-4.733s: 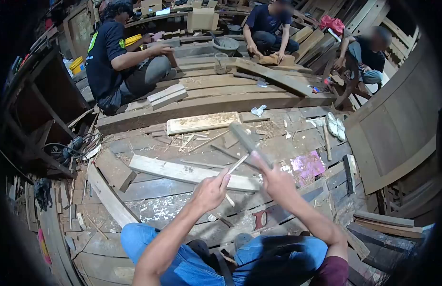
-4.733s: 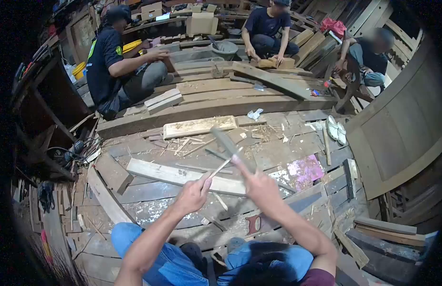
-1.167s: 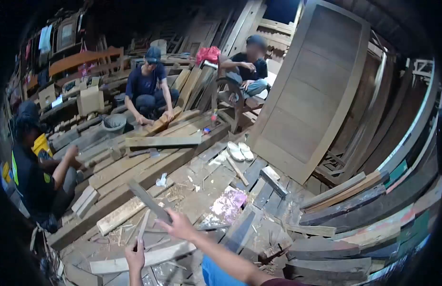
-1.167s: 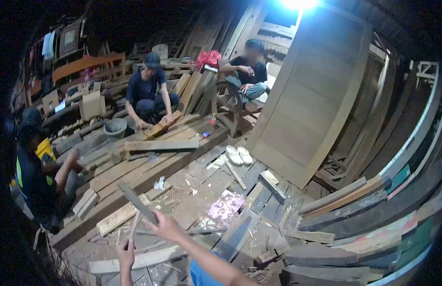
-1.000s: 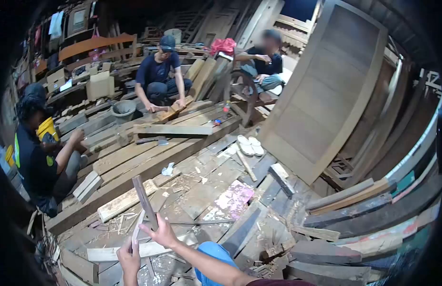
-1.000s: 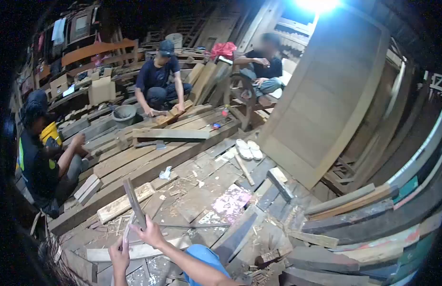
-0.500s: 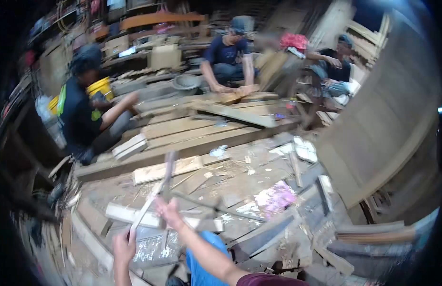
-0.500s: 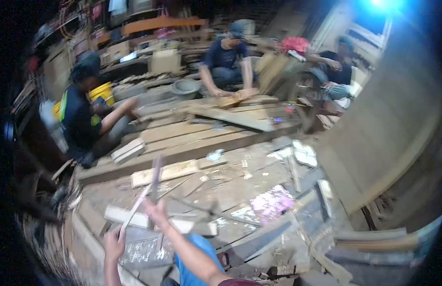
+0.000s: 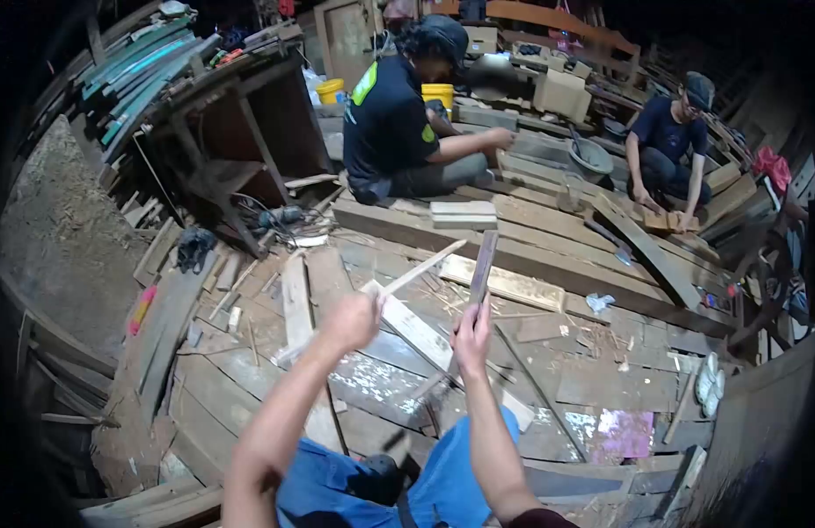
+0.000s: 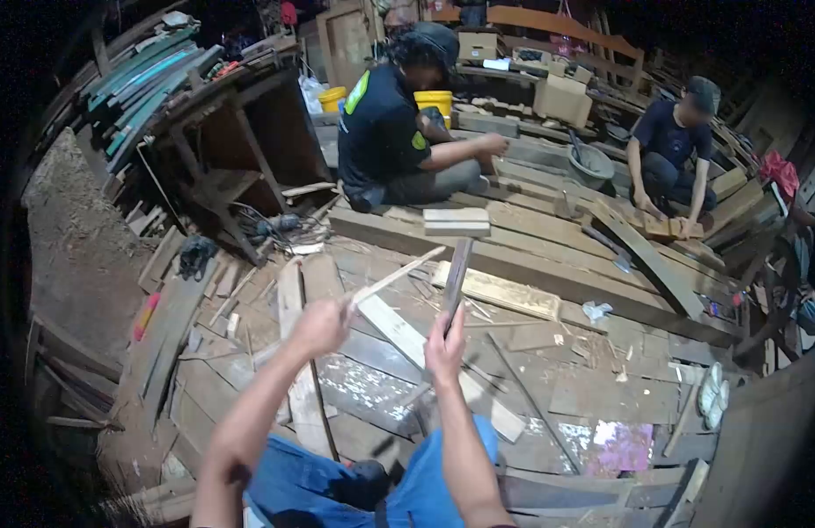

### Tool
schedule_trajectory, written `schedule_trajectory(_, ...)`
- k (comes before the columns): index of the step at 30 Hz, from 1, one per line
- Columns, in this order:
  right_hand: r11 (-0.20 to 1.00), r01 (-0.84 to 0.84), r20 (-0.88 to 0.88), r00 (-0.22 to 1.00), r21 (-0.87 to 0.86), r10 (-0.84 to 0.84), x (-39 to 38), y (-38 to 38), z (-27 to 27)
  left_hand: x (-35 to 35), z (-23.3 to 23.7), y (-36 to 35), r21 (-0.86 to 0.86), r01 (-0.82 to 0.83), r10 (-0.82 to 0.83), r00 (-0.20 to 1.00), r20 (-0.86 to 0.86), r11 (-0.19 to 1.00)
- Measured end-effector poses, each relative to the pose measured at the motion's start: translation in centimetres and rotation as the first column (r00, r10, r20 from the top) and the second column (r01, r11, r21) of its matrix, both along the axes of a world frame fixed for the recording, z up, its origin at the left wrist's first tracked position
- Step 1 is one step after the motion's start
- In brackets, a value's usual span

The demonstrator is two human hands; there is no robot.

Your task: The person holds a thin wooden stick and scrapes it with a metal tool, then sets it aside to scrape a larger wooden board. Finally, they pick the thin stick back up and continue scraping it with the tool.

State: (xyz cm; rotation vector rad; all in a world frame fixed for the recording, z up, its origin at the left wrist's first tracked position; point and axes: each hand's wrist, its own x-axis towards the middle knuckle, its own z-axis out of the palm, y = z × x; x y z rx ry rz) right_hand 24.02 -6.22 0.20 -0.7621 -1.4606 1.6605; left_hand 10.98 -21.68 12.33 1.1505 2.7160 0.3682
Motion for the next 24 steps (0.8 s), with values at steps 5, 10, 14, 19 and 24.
schedule_trajectory(5, 0.802, -0.141, 0.225, 0.974, 0.581, 0.009, 1.9, -2.3, 1.4, 2.3, -2.7, 0.0, 0.307, 0.069, -0.085, 0.996, 0.038, 0.949)
schedule_trajectory(10, 0.564, -0.210, 0.320, 0.942, 0.799, -0.103, 5.7, -4.0, 2.9, 4.7, -7.3, 0.9, 0.566, 0.034, -0.240, 0.926, 0.293, 0.824)
schedule_trajectory(14, 0.654, -0.502, 0.756, 0.633, 0.565, -0.168, 9.1, -3.1, 4.7, 6.2, -10.2, 1.1, 0.571, 0.065, -0.343, 0.852, 0.395, 0.819)
schedule_trajectory(19, 0.422, -0.592, 0.726, 0.591, 0.687, -0.352, 11.9, -5.0, 4.2, 7.6, -11.2, 2.8, 0.538, 0.140, -0.389, 0.837, 0.384, 0.831)
schedule_trajectory(24, 0.677, -0.312, 0.663, 0.664, 0.666, -0.346, 12.1, -0.9, 3.6, 7.8, -10.9, 2.3, 0.495, 0.187, -0.396, 0.844, 0.360, 0.849)
